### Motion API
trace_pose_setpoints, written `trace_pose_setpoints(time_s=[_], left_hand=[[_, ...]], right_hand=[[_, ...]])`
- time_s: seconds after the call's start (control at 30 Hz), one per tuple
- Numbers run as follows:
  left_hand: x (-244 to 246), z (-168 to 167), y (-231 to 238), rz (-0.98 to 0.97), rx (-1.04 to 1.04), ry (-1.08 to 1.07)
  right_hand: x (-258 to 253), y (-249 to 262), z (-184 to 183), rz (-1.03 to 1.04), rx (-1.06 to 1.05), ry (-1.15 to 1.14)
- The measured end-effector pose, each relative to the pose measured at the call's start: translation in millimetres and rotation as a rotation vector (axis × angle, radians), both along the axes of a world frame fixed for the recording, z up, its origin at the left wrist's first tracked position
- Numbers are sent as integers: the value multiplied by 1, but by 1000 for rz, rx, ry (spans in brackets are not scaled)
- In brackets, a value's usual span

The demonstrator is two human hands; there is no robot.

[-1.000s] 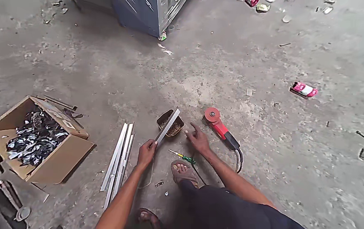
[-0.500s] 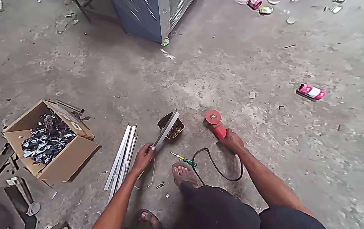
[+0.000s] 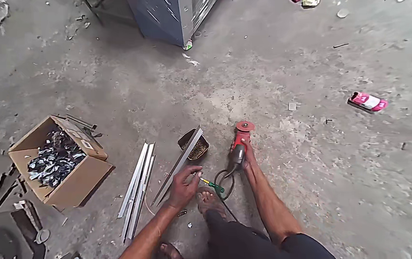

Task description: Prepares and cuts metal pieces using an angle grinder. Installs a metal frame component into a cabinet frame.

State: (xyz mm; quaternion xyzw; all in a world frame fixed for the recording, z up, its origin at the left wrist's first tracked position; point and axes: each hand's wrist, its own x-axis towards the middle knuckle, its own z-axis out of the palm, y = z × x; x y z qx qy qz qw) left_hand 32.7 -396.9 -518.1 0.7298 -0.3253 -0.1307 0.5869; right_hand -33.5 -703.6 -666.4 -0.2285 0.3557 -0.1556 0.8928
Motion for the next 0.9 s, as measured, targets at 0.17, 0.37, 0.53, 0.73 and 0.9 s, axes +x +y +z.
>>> trace_pose_setpoints(time_s=[0.17,0.37,0.53,0.73,0.9], left_hand=[[-26,-16,-45,-200,460,330],[-63,-29,-69,-274,411,593],[-70,-16,-62,-144,330,556],[-83,-12,-65,-86,365,437],[-91,-17,-70,-76,411,464]], right_hand=[[-41,47,58,44,-176,-41],[-51,99,116,37,-256,-204],[-52,100,116,152,-252,-363],[-50,104,123,161,-302,-256],[-50,102,129,150,-244,-147]])
